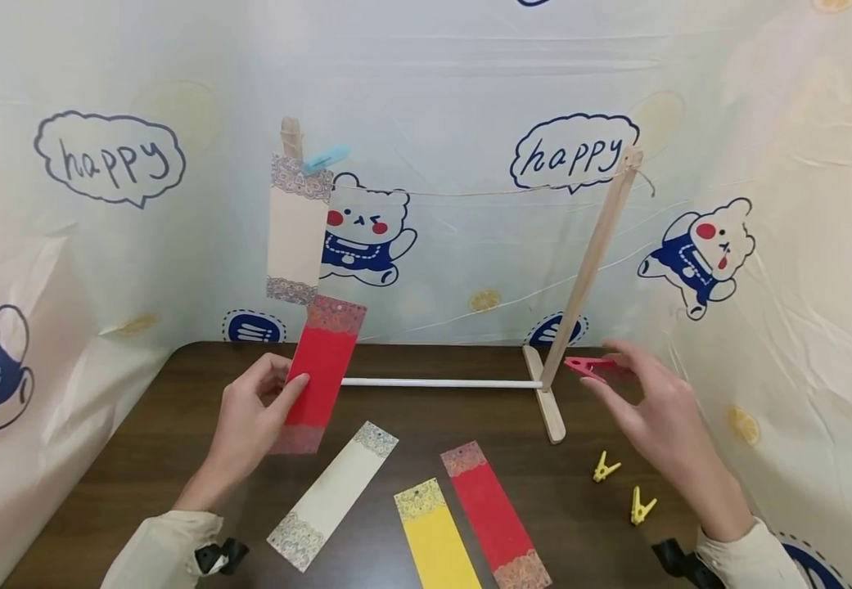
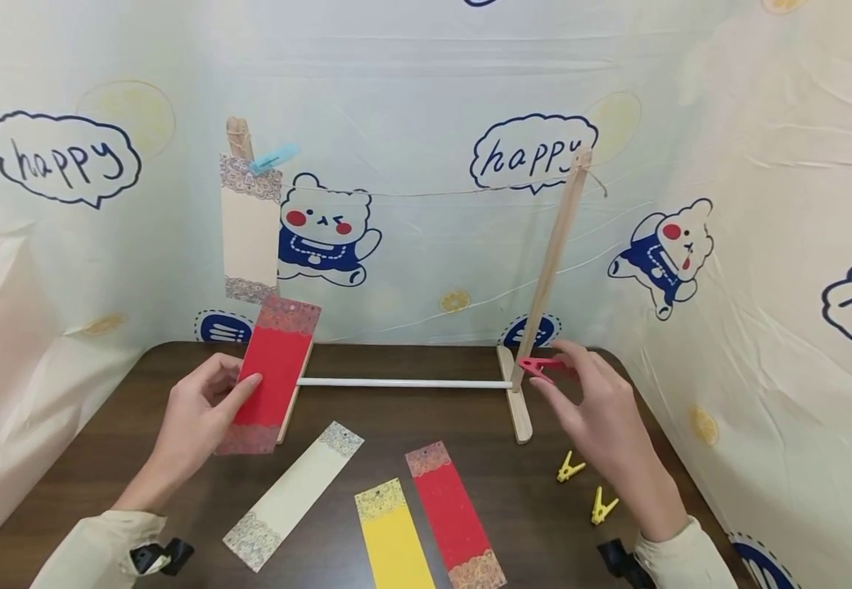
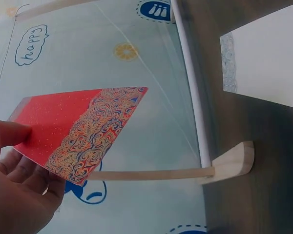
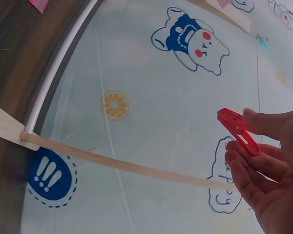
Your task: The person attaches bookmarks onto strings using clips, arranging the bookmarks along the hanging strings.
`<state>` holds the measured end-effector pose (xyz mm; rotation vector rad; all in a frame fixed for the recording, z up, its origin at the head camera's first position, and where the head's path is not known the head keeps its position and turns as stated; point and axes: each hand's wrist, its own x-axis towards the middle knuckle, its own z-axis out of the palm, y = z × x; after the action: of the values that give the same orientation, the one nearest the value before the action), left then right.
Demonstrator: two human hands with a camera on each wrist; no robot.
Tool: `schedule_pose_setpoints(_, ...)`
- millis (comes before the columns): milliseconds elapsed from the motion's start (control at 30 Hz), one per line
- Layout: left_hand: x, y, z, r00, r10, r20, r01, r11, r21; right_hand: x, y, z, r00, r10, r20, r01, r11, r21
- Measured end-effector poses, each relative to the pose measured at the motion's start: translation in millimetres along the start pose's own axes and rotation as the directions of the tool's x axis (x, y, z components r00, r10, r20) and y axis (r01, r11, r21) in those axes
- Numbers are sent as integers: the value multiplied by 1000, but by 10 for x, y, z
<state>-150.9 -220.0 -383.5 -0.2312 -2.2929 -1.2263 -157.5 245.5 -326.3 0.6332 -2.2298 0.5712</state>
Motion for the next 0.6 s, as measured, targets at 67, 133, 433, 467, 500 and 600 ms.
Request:
schedule_pose_setpoints(67, 22, 10, -10, 1000, -1, 3, 1, 1000, -5, 42, -21, -5, 1000, -17, 3, 17, 1000, 8)
schedule_pose_setpoints(133, 47, 25, -18, 1000, 3, 9, -2, 1000, -10, 86, -41, -8, 999, -42, 9, 42, 999, 26)
schedule_pose_setpoints(433, 137, 99, -47, 1000, 28, -4, -28, 999, -25, 287, -139, -18, 994, -105, 11, 104, 993, 56)
schedule_pose_setpoints(467, 142, 104, -48, 1000, 28, -5, -28, 999, -27, 308, -147, -19, 994, -109, 13, 108, 993, 56)
schedule_pose_setpoints(500, 149, 111, -49, 1000, 26, -4, -27, 999, -30, 327, -155, -21, 994, -112, 16, 111, 992, 58)
schedule_pose_setpoints(600, 173, 125, -48, 1000, 20, -5, -21, 999, -36, 387, -172, -27, 992, -123, 26, 122, 991, 56)
